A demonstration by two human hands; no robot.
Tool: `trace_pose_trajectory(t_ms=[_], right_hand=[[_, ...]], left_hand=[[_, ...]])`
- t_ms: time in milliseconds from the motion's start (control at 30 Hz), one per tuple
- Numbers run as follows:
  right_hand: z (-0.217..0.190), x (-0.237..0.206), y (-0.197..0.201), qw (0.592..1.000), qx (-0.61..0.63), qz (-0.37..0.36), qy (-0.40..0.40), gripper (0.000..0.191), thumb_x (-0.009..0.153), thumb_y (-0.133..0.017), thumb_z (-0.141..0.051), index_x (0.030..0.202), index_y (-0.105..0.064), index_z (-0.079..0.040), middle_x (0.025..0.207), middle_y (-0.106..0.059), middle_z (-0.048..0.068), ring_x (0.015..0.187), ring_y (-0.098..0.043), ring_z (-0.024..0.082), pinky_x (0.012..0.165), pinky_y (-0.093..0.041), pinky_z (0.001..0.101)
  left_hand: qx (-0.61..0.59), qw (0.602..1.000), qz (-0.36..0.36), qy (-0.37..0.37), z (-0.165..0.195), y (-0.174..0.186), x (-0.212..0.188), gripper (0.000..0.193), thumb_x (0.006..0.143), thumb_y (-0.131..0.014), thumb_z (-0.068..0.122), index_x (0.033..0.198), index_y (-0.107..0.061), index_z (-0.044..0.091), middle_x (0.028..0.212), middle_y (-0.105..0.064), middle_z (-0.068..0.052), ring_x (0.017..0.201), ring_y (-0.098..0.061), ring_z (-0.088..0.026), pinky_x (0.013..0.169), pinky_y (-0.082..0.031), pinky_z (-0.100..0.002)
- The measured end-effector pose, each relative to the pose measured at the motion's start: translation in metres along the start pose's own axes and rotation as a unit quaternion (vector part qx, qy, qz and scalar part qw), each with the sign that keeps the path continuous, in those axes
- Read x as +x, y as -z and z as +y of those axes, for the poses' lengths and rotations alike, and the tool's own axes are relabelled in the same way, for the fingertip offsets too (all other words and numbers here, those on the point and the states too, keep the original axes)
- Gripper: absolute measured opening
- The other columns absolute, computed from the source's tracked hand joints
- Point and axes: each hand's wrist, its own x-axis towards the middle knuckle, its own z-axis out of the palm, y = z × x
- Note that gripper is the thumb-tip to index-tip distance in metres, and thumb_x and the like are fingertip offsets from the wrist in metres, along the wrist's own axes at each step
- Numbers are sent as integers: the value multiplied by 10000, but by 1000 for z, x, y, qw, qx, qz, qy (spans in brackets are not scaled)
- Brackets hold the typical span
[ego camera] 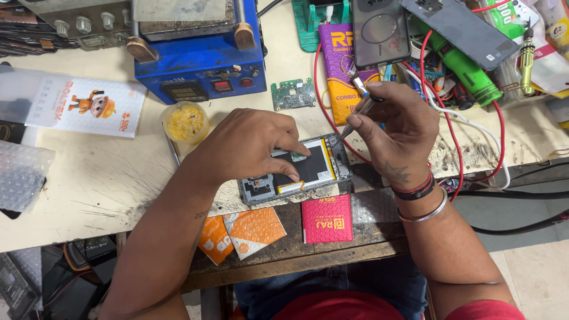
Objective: The person works at a cluttered repair bench, first handling a small circuit board, then picking up a smartphone and removing its back cover. They use a screwdriver to unscrew and pry inside the opened phone, working on its internal components with both hands.
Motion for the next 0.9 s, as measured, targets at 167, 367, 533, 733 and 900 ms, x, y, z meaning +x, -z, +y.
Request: trace_pose_trajectory(t_ms=[167,367,533,733,900], right_hand=[[0,0,-2,1000,15,-15,4,432,984,-834,37,1347,-601,8,1133,-670,83,982,-703,106,875,-622,242],[-2,2,-1,999,14,-27,14,434,955,-843,30,1319,-607,12,1098,-656,82,967,-693,114,856,-617,236],[-4,4,1,998,25,-57,28,417,943,-840,11,1294,-614,6,1048,-639,87,941,-707,132,827,-629,251],[-13,12,6,992,37,-118,34,337,960,-789,4,1252,-621,-12,1034,-662,94,953,-750,174,805,-637,267],[-18,15,0,985,97,-143,10,311,970,-706,-12,1245,-561,-11,1064,-641,126,1027,-716,220,908,-629,340]], left_hand=[[-3,1000,-2,7,-1,-1,0,445,638,-860,427,1005,-832,177,858,-723,9,772,-713,-232,679,-518,-401],[4,1000,-5,18,-1,-2,1,435,630,-859,419,1002,-834,196,876,-727,13,791,-713,-232,685,-521,-403],[2,1000,-3,12,-1,-2,1,433,628,-863,416,997,-833,192,890,-728,10,807,-718,-231,704,-529,-403],[-3,1000,-9,22,-1,-2,1,425,630,-876,401,999,-832,195,894,-731,14,837,-724,-224,718,-535,-399],[0,999,-9,38,1,-3,3,424,615,-886,395,989,-832,201,907,-745,24,840,-727,-222,728,-536,-398]])
